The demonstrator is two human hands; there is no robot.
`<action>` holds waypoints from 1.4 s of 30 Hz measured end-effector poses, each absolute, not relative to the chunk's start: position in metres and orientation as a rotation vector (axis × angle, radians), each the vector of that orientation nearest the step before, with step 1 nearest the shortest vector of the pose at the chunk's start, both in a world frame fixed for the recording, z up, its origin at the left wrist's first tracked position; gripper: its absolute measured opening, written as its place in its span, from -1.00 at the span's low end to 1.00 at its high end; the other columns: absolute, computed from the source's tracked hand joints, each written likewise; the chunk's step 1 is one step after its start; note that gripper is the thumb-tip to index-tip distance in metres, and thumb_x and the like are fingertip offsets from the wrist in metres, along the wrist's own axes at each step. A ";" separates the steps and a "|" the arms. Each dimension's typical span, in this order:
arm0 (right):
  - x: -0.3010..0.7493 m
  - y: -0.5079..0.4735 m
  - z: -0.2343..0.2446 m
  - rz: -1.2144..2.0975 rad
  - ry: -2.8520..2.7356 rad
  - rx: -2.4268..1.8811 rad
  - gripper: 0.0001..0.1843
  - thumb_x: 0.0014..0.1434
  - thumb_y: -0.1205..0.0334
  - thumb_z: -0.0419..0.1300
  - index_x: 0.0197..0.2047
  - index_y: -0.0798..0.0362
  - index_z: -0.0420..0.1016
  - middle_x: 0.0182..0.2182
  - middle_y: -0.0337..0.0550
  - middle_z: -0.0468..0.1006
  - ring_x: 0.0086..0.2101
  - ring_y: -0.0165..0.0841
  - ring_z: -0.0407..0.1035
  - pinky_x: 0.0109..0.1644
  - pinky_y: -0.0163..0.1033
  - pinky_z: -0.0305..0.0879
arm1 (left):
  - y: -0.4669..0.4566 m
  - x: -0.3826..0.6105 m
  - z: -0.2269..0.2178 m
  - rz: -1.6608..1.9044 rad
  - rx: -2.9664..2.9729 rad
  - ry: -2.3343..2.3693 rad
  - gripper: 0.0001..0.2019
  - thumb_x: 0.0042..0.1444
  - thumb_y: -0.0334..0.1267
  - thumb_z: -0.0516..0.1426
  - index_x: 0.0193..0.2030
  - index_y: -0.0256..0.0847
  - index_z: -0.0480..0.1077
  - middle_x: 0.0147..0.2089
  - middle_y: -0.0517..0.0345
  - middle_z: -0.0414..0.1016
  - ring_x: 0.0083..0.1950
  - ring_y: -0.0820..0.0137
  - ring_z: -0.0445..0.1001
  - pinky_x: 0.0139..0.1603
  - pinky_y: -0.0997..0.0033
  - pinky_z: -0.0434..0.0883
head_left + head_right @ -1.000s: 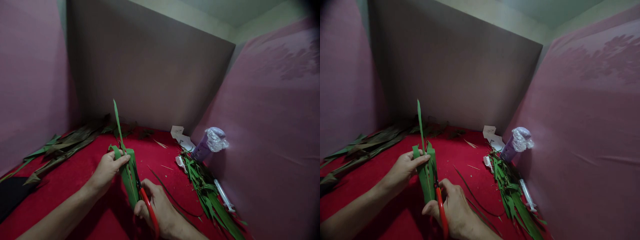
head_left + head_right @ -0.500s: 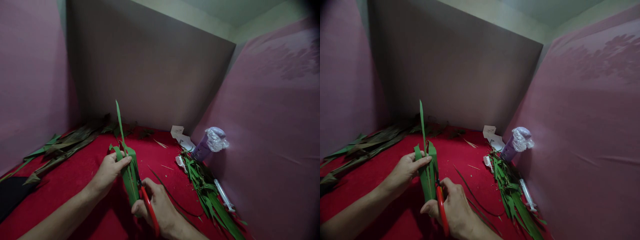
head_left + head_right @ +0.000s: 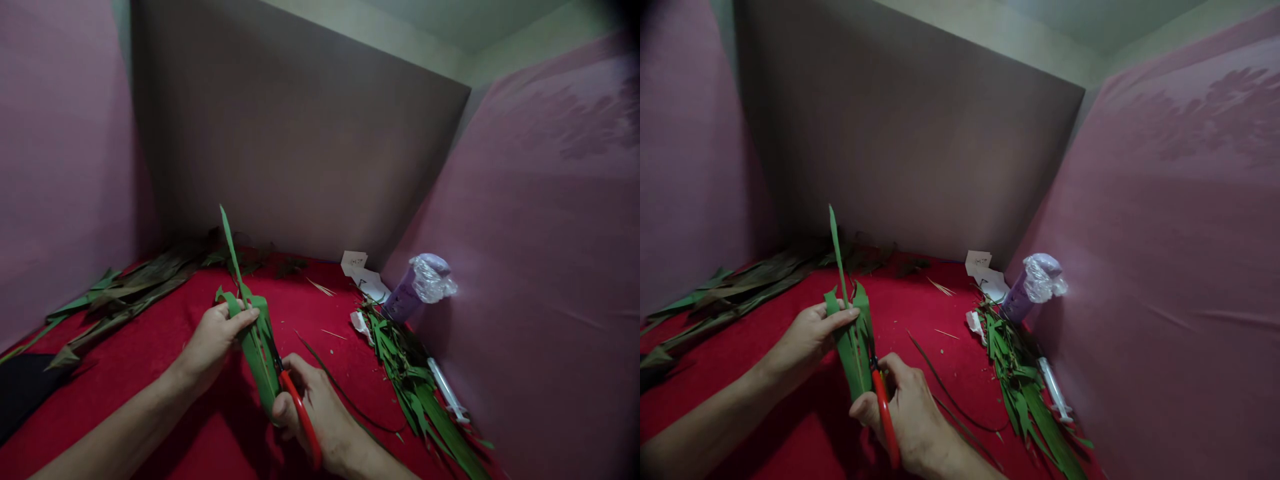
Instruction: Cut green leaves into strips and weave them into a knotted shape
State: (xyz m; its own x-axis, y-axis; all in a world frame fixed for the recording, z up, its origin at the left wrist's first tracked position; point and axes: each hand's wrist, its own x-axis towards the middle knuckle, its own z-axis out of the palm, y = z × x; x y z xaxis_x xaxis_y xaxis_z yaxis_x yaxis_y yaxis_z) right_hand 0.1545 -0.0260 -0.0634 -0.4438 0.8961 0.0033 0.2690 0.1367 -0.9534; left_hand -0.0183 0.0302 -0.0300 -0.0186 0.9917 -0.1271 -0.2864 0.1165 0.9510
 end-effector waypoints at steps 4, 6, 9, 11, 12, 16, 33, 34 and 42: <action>0.154 -0.025 -0.064 1.312 -1.823 -1.074 -0.47 0.04 -0.23 0.09 -0.19 0.09 0.27 -0.56 -0.29 0.35 -0.62 -0.54 0.16 -0.61 -0.47 0.08 | 0.031 -0.019 -0.032 1.241 0.899 1.063 -0.80 -0.17 -0.22 0.26 -0.46 -0.26 0.34 -0.57 0.29 0.41 -0.57 0.48 0.39 -0.50 0.48 0.35; 0.153 -0.024 -0.064 1.266 -1.832 -1.074 -0.49 0.04 -0.22 0.10 -0.22 0.09 0.28 -0.57 -0.29 0.37 -0.61 -0.52 0.20 -0.59 -0.46 0.11 | 0.032 -0.018 -0.032 1.242 0.897 1.065 -0.80 -0.17 -0.23 0.26 -0.46 -0.25 0.35 -0.57 0.30 0.41 -0.56 0.49 0.39 -0.48 0.48 0.36; 0.152 -0.021 -0.064 1.274 -1.815 -1.099 -0.51 0.02 -0.20 0.13 -0.25 0.09 0.28 -0.58 -0.28 0.40 -0.61 -0.51 0.25 -0.57 -0.45 0.15 | 0.032 -0.017 -0.034 1.257 0.912 1.074 -0.80 -0.19 -0.22 0.26 -0.47 -0.25 0.36 -0.58 0.31 0.40 -0.58 0.50 0.37 -0.49 0.50 0.33; 0.151 -0.020 -0.064 1.287 -1.796 -1.105 -0.50 0.00 -0.21 0.14 -0.26 0.09 0.28 -0.58 -0.28 0.41 -0.61 -0.50 0.27 -0.57 -0.44 0.16 | 0.032 -0.016 -0.034 1.266 0.924 1.088 -0.79 -0.20 -0.20 0.26 -0.47 -0.25 0.36 -0.58 0.30 0.40 -0.57 0.50 0.37 -0.50 0.51 0.31; 0.151 -0.020 -0.065 1.292 -1.788 -1.111 -0.50 0.01 -0.22 0.13 -0.27 0.09 0.28 -0.58 -0.28 0.41 -0.61 -0.49 0.28 -0.57 -0.44 0.16 | 0.031 -0.016 -0.034 1.268 0.925 1.100 -0.79 -0.20 -0.20 0.26 -0.47 -0.26 0.36 -0.57 0.29 0.41 -0.56 0.49 0.37 -0.50 0.51 0.31; 0.151 -0.019 -0.068 1.292 -1.768 -1.161 -0.50 0.01 -0.23 0.11 -0.31 0.09 0.28 -0.64 -0.32 0.38 -0.66 -0.52 0.24 -0.62 -0.46 0.11 | 0.029 -0.014 -0.033 1.269 0.923 1.127 -0.78 -0.21 -0.19 0.26 -0.48 -0.26 0.36 -0.57 0.30 0.39 -0.56 0.50 0.35 -0.50 0.52 0.28; 0.146 -0.025 -0.068 1.462 -1.536 -1.064 -0.57 -0.03 -0.13 0.20 -0.36 0.09 0.29 -0.64 -0.32 0.35 -0.65 -0.51 0.21 -0.61 -0.45 0.13 | 0.028 -0.013 -0.032 1.254 0.925 1.108 -0.79 -0.15 -0.19 0.25 -0.46 -0.25 0.33 -0.57 0.31 0.39 -0.56 0.52 0.35 -0.50 0.53 0.29; 0.146 -0.025 -0.067 1.453 -1.554 -1.101 -0.57 -0.03 -0.14 0.19 -0.34 0.09 0.29 -0.63 -0.32 0.35 -0.65 -0.51 0.22 -0.61 -0.45 0.12 | 0.028 -0.014 -0.033 1.257 0.926 1.105 -0.79 -0.15 -0.20 0.25 -0.46 -0.25 0.33 -0.56 0.31 0.39 -0.55 0.52 0.35 -0.49 0.53 0.29; 0.151 -0.023 -0.068 1.298 -1.756 -1.143 -0.44 -0.04 -0.27 0.14 -0.24 0.08 0.29 -0.57 -0.29 0.36 -0.62 -0.52 0.16 -0.58 -0.45 0.08 | 0.024 -0.012 -0.032 1.211 0.941 1.071 -0.81 -0.14 -0.20 0.24 -0.46 -0.25 0.34 -0.57 0.29 0.40 -0.56 0.50 0.37 -0.48 0.49 0.34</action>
State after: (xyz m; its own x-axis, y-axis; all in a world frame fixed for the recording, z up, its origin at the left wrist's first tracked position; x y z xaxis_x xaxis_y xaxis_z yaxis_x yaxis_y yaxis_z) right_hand 0.1513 -0.0228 -0.0684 -0.3969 0.9178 0.0113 0.2586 0.1236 -0.9581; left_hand -0.0121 0.0244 -0.0324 0.0323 0.9916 -0.1255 -0.2456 0.1295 0.9607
